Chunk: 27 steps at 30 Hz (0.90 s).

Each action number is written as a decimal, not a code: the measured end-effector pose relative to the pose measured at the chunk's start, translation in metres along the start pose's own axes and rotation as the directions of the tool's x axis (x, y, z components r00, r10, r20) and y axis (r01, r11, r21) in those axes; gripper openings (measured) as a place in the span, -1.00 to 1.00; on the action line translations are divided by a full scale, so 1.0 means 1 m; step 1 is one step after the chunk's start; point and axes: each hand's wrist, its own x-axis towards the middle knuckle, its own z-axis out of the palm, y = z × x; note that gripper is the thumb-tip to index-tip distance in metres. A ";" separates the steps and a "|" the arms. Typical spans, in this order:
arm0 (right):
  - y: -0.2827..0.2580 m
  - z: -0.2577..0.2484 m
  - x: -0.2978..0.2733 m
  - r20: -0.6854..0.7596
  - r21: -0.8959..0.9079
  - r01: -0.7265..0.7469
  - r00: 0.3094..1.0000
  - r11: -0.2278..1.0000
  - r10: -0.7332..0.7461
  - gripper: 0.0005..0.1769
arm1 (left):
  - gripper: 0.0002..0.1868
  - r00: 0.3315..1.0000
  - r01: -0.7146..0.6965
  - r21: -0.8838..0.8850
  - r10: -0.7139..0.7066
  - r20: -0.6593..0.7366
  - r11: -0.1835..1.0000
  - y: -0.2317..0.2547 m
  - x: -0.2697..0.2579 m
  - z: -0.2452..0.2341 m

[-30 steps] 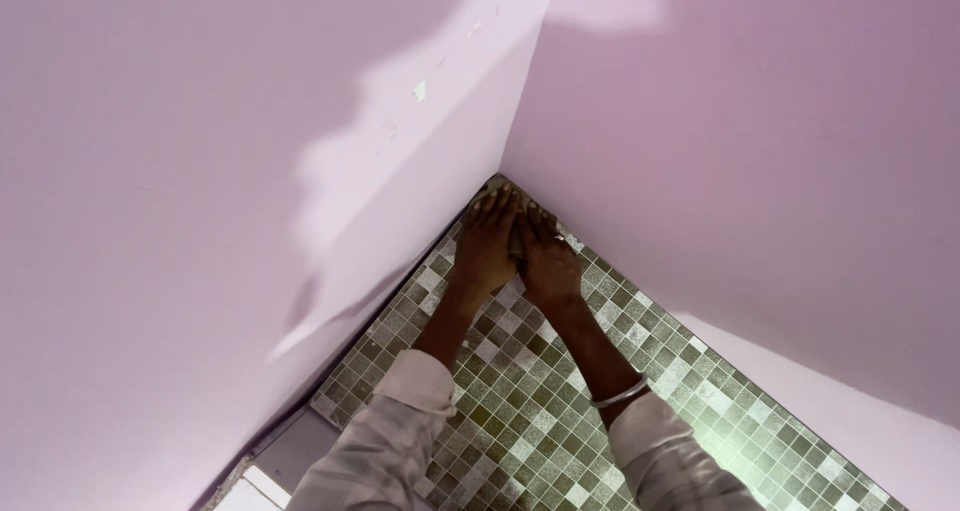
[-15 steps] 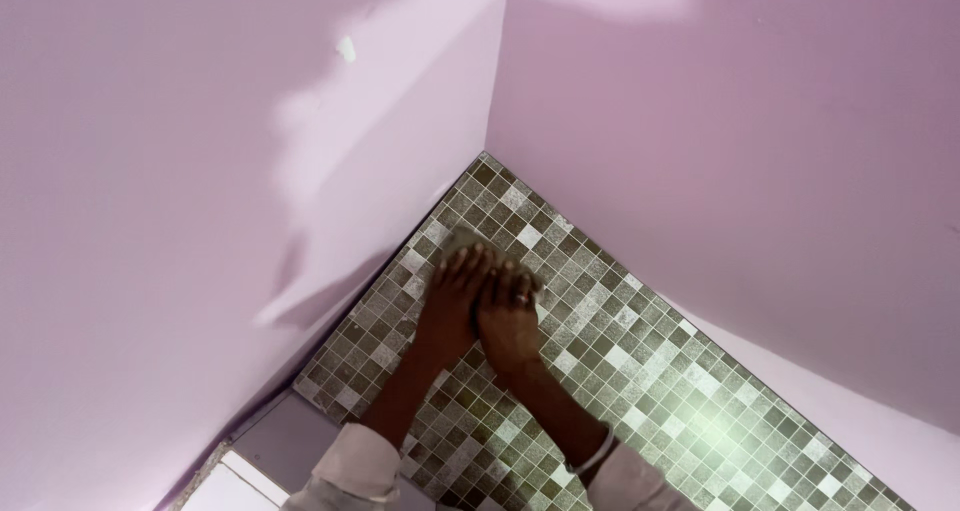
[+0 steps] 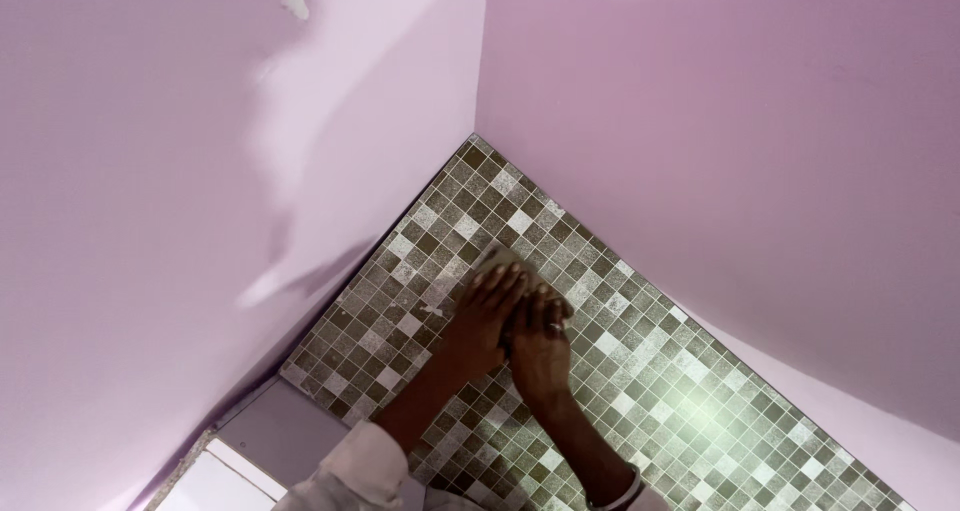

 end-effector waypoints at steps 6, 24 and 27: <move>-0.063 -0.006 0.044 -0.037 0.125 0.122 0.992 0.985 -0.118 -0.33 | -0.09 0.973 0.162 0.108 -0.177 0.145 0.981 -0.062 -0.030 -0.046; -0.077 0.002 -0.006 0.067 0.018 0.106 0.992 0.994 -0.107 -0.44 | -0.16 0.995 0.050 0.024 -0.052 0.090 0.998 -0.043 -0.079 -0.025; -0.115 0.000 0.001 0.006 0.189 0.167 0.985 0.968 -0.171 -0.42 | -0.16 0.991 0.094 0.152 -0.106 0.076 0.984 -0.062 -0.106 -0.037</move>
